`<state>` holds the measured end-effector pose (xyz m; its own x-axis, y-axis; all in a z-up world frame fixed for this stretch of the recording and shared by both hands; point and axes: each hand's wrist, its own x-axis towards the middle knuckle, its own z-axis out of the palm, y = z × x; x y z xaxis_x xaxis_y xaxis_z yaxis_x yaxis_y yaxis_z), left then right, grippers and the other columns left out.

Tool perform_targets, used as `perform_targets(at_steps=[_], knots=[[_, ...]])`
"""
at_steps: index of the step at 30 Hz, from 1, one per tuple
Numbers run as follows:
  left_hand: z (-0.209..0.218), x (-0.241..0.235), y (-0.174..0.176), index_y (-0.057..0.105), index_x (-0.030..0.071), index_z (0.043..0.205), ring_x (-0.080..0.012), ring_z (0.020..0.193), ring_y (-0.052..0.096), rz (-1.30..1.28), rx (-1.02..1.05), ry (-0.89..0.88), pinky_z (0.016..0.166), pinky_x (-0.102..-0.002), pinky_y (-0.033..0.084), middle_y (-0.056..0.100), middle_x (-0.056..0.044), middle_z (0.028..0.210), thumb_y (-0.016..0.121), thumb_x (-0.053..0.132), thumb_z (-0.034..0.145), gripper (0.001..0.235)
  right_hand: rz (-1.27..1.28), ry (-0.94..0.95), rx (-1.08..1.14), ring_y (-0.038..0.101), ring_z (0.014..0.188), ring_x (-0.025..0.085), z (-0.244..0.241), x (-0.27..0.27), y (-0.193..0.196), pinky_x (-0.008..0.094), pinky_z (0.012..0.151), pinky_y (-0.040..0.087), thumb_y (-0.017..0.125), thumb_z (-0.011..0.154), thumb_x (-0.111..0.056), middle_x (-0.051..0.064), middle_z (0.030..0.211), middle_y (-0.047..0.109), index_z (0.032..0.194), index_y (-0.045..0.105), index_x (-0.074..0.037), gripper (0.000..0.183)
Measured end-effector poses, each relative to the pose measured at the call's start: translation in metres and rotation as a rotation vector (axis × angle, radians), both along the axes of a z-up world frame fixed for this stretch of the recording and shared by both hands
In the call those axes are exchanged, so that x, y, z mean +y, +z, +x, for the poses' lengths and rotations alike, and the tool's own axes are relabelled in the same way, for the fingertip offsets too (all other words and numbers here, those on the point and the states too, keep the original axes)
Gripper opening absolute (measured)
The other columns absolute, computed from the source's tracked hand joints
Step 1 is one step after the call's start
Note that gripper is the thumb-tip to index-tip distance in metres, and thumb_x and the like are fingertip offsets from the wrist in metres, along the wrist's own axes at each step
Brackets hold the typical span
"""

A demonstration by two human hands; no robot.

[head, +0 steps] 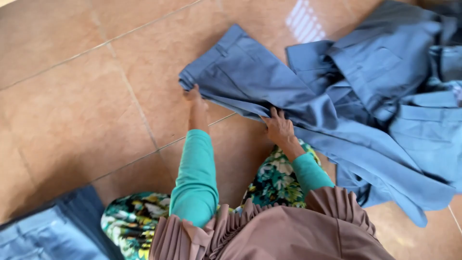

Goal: The person sits on a tiled floor and folds multiple pairs of gray trousers by hand. Each pair is laid flat, legs aligned, then folded in thirds and smoothed before being stacked into a neat pile.

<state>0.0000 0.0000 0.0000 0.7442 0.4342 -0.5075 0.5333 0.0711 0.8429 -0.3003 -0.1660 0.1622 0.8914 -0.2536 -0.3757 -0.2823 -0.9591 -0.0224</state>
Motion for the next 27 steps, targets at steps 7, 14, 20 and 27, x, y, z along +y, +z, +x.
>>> perform_targets(at_steps=[7, 14, 20, 27], knots=[[-0.008, 0.252, 0.03, 0.038, 0.002, 0.147, -0.0486, 0.143, 0.041, -0.273, -0.173, 0.426, 0.116, -0.062, 0.041, 0.045, -0.029, 0.151, 0.07, 0.006, 0.095, 0.062, 0.074, 0.242, 0.052, 0.019, 0.156, 0.032, 0.072, 0.141, 0.006, 0.055, 0.098, 0.05, 0.072, 0.091, -0.015, 0.005, 0.172, 0.016, 0.141, 0.061, -0.035, 0.054], [-0.065, 0.434, 0.065, 0.048, 0.004, 0.149, -0.046, 0.143, 0.043, -0.098, -0.348, 0.687, 0.117, -0.059, 0.04, 0.048, -0.027, 0.152, 0.074, 0.001, 0.09, 0.064, 0.076, 0.574, -0.356, 0.033, 0.148, 0.035, 0.067, 0.237, -0.007, 0.045, 0.083, 0.053, 0.076, 0.086, -0.016, 0.01, 0.163, 0.028, 0.129, 0.069, -0.028, 0.045], [-0.112, 0.442, 0.076, 0.035, 0.006, 0.154, -0.0453, 0.146, 0.039, -0.057, -0.245, 0.754, 0.119, -0.065, 0.035, 0.039, -0.024, 0.157, 0.079, 0.003, 0.085, 0.083, 0.065, 0.689, -0.789, 0.052, 0.105, 0.026, 0.071, 0.245, -0.056, 0.035, 0.058, 0.046, 0.074, 0.082, -0.023, 0.004, 0.116, 0.049, 0.086, 0.065, -0.027, 0.011], [-0.207, 0.265, 0.148, 0.024, 0.016, 0.164, -0.0475, 0.152, 0.025, -0.744, 0.224, 0.254, 0.113, -0.077, -0.003, 0.025, -0.028, 0.164, 0.073, 0.079, 0.075, 0.12, 0.031, 0.696, -1.016, 0.06, 0.084, 0.018, 0.059, 0.251, -0.015, 0.028, 0.051, 0.05, 0.065, 0.093, -0.024, -0.002, 0.099, 0.053, 0.081, 0.065, -0.023, 0.012]])
